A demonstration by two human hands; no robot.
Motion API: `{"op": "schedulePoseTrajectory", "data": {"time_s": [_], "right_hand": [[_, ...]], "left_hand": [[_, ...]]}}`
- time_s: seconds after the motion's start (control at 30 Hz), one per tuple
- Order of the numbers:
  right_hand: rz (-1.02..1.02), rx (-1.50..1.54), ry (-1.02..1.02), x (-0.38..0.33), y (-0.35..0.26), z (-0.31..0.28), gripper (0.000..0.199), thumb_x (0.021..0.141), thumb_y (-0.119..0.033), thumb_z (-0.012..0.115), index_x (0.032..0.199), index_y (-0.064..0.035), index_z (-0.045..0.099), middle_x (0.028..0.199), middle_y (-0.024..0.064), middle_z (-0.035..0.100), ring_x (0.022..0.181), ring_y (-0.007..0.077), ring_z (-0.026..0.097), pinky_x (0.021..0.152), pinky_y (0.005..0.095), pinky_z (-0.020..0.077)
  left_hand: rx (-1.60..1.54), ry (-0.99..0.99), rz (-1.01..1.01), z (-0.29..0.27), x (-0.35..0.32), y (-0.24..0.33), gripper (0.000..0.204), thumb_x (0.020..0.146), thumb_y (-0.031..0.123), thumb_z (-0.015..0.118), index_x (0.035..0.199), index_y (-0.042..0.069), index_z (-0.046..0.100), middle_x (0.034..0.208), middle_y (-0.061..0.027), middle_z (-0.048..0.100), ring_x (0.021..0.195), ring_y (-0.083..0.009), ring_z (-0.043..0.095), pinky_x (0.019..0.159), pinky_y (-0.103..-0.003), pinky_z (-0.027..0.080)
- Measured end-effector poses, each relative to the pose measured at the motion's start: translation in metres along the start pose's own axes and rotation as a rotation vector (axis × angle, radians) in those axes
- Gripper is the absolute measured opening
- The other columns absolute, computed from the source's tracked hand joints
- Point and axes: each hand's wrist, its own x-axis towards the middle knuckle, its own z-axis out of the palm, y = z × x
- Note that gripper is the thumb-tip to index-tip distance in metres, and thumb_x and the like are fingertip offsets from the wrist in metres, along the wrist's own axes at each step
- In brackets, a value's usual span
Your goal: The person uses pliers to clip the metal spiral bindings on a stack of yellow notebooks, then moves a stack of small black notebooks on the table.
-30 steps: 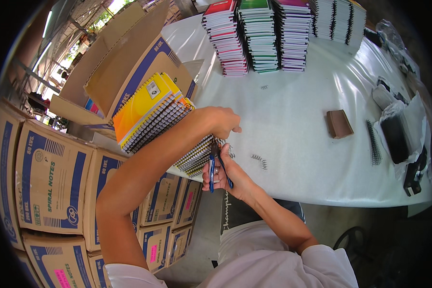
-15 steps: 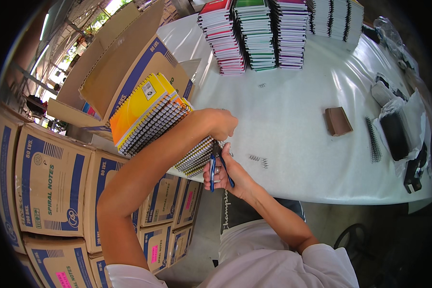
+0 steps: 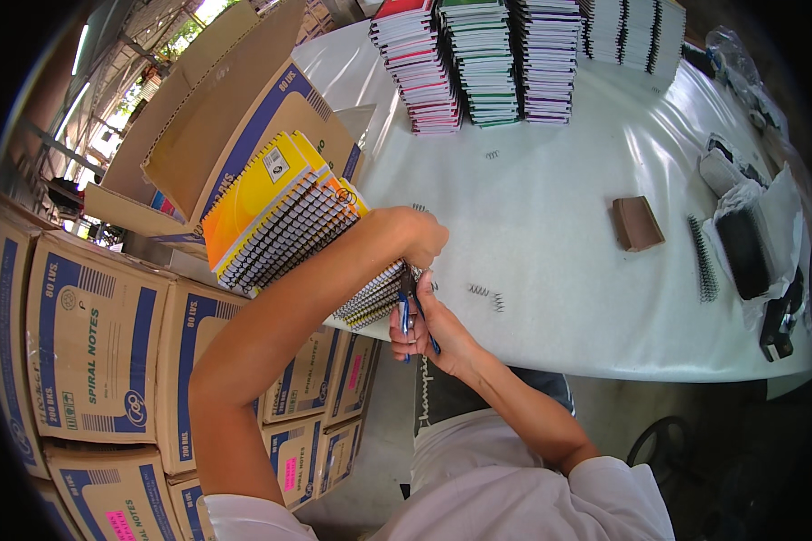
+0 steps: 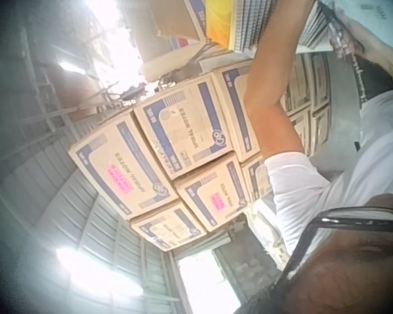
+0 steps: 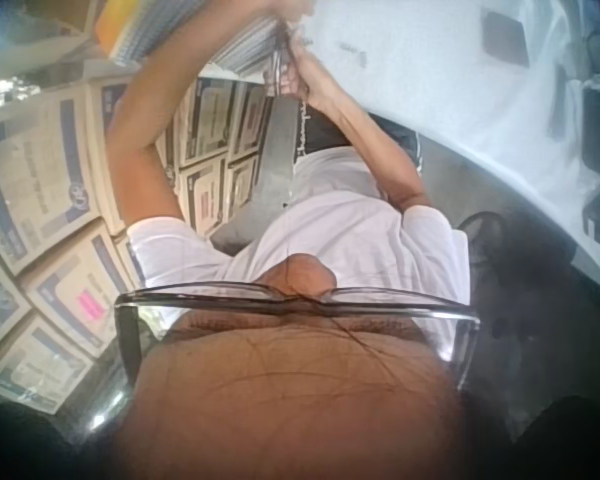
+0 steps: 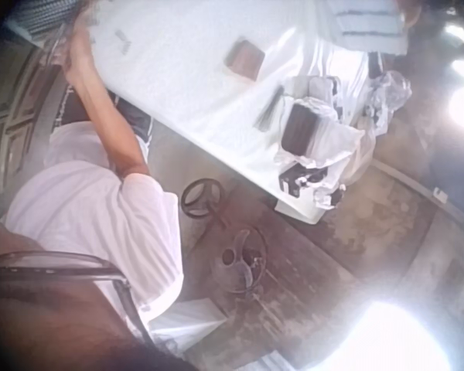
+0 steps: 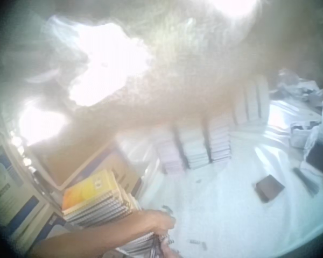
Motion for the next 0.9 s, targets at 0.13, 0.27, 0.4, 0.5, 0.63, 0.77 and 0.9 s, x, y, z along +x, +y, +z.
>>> {"op": "schedulePoseTrajectory", "data": {"time_s": [0.13,0.27,0.4,0.5,0.63,0.77,0.9], "right_hand": [[0.083,0.043,-0.128,0.004,0.0,-0.01,0.078,0.088,-0.077,0.02,0.078,-0.0069,0.053,0.059,0.0028,0.043,0.053,0.017,0.044,0.055,0.0344,0.0442],[0.023,-0.062,0.005,-0.005,0.005,-0.004,0.079,0.087,-0.078,0.021,0.078,-0.0068,0.053,0.059,0.0028,0.043,0.053,0.0167,0.044,0.055,0.0339,0.044],[-0.015,-0.016,0.085,-0.002,0.005,0.002,0.079,0.087,-0.079,0.025,0.077,-0.0063,0.052,0.059,0.0039,0.046,0.053,0.0173,0.048,0.055,0.0328,0.046],[0.012,-0.001,0.01,0.004,0.004,-0.005,0.078,0.086,-0.079,0.026,0.076,-0.0064,0.051,0.059,0.0043,0.047,0.052,0.0175,0.049,0.054,0.0324,0.0467],[0.094,0.085,-0.121,0.01,0.002,-0.018,0.077,0.087,-0.079,0.026,0.075,-0.007,0.051,0.059,0.0043,0.047,0.052,0.0173,0.049,0.053,0.0325,0.0463],[0.05,-0.043,0.015,-0.008,0.002,-0.004,0.078,0.089,-0.077,0.019,0.077,-0.0073,0.052,0.058,0.0028,0.042,0.05,0.0152,0.04,0.05,0.0312,0.0396],[0.06,-0.044,0.09,-0.006,0.007,-0.003,0.079,0.089,-0.077,0.018,0.078,-0.0067,0.053,0.058,0.0032,0.043,0.051,0.0159,0.042,0.051,0.0321,0.0421]], "left_hand": [[0.016,0.164,0.107,0.012,0.002,-0.005,0.026,0.076,0.008,0.063,0.099,-0.001,0.07,0.101,-0.0233,0.068,0.092,-0.0357,0.068,0.074,-0.044,0.054],[0.032,-0.003,0.028,0.001,0.003,0.004,0.047,0.08,0.01,0.064,0.127,0.007,0.06,0.117,-0.0209,0.064,0.108,-0.0357,0.062,0.091,-0.042,0.05],[-0.019,0.016,0.011,0.002,0.0,0.008,0.047,0.08,0.009,0.064,0.127,0.007,0.059,0.117,-0.0213,0.064,0.108,-0.0368,0.062,0.09,-0.043,0.05],[-0.028,0.108,0.05,0.012,0.003,0.0,0.032,0.078,0.009,0.064,0.109,0.001,0.067,0.107,-0.0236,0.066,0.097,-0.0364,0.066,0.079,-0.044,0.053],[-0.014,0.011,0.012,0.001,-0.001,0.008,0.042,0.082,0.009,0.063,0.124,0.002,0.06,0.118,-0.0229,0.063,0.108,-0.0371,0.062,0.089,-0.043,0.05],[-0.037,0.061,0.043,0.011,0.01,0.001,0.036,0.08,0.007,0.062,0.115,0.0,0.063,0.112,-0.0237,0.064,0.102,-0.0371,0.064,0.084,-0.044,0.051],[-0.06,0.157,0.071,0.015,0.013,0.0,0.027,0.076,0.004,0.059,0.099,-0.003,0.07,0.102,-0.0247,0.068,0.092,-0.0364,0.067,0.075,-0.044,0.054]]}}
